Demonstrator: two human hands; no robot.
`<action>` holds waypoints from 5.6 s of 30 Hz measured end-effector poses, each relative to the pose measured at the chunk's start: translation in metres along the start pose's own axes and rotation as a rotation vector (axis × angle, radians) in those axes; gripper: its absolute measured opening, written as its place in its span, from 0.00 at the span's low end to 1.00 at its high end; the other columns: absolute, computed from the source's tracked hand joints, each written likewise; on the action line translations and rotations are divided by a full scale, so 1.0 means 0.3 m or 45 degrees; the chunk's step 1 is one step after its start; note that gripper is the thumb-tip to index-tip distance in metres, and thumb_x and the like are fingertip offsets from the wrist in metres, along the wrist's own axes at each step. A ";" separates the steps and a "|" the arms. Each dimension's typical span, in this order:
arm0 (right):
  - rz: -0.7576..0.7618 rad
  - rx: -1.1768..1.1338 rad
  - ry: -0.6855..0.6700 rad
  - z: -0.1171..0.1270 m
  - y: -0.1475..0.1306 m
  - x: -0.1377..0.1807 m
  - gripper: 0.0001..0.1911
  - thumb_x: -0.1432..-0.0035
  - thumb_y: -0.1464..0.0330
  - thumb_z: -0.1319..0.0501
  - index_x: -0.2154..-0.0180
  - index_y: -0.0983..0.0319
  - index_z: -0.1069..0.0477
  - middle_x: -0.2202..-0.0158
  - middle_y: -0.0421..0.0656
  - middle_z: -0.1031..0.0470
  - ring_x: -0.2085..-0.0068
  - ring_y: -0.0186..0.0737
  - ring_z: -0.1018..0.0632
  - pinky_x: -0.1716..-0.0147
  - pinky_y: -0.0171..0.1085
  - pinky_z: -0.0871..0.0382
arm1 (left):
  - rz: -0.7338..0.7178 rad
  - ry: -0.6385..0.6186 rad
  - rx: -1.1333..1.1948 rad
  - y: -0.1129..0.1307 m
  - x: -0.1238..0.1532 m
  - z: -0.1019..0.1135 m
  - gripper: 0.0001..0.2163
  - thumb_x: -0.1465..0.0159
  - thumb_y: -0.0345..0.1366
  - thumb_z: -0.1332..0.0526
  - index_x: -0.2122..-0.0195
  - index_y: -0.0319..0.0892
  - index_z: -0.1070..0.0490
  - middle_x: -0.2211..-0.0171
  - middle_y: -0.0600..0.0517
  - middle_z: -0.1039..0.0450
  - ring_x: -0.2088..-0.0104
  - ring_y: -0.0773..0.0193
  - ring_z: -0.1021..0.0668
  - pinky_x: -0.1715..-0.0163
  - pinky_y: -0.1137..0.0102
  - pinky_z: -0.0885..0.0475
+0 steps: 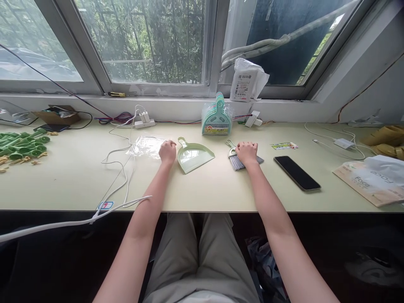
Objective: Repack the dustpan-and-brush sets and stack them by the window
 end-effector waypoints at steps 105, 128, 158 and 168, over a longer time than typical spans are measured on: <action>0.573 -0.850 -0.257 -0.022 -0.293 0.053 0.11 0.45 0.62 0.36 0.61 0.57 0.22 0.58 0.44 0.23 0.54 0.44 0.27 0.52 0.41 0.38 | -1.461 -0.301 -0.592 0.307 0.272 -0.153 0.17 0.34 0.22 0.52 0.47 0.36 0.33 0.47 0.41 0.30 0.47 0.60 0.27 0.52 0.68 0.31; 0.485 -0.647 -0.257 -0.006 -0.298 0.065 0.10 0.42 0.63 0.38 0.59 0.56 0.23 0.53 0.42 0.24 0.51 0.48 0.31 0.53 0.43 0.37 | -1.405 -0.340 -0.649 0.318 0.269 -0.188 0.18 0.35 0.20 0.54 0.49 0.32 0.32 0.47 0.37 0.29 0.50 0.56 0.23 0.58 0.67 0.28; 0.161 -0.845 0.132 0.107 -0.296 0.078 0.11 0.41 0.60 0.43 0.67 0.59 0.28 0.63 0.44 0.23 0.65 0.42 0.25 0.60 0.40 0.37 | -0.021 -1.125 1.268 0.313 0.270 -0.207 0.28 0.44 0.34 0.42 0.41 0.45 0.44 0.55 0.48 0.27 0.55 0.58 0.25 0.54 0.60 0.29; -0.368 -0.244 0.186 0.024 0.120 -0.007 0.18 0.39 0.66 0.49 0.51 0.63 0.30 0.45 0.54 0.32 0.44 0.54 0.36 0.45 0.55 0.51 | 0.200 -0.672 1.273 0.183 0.147 -0.182 0.25 0.45 0.34 0.43 0.45 0.43 0.43 0.56 0.47 0.28 0.58 0.59 0.24 0.58 0.64 0.28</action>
Point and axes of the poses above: each hand's wrist, its own x-axis away from the middle knuckle, its own z-axis out of the back of the hand, y = z × x, the point moved 6 cm from there along -x, towards the middle knuckle
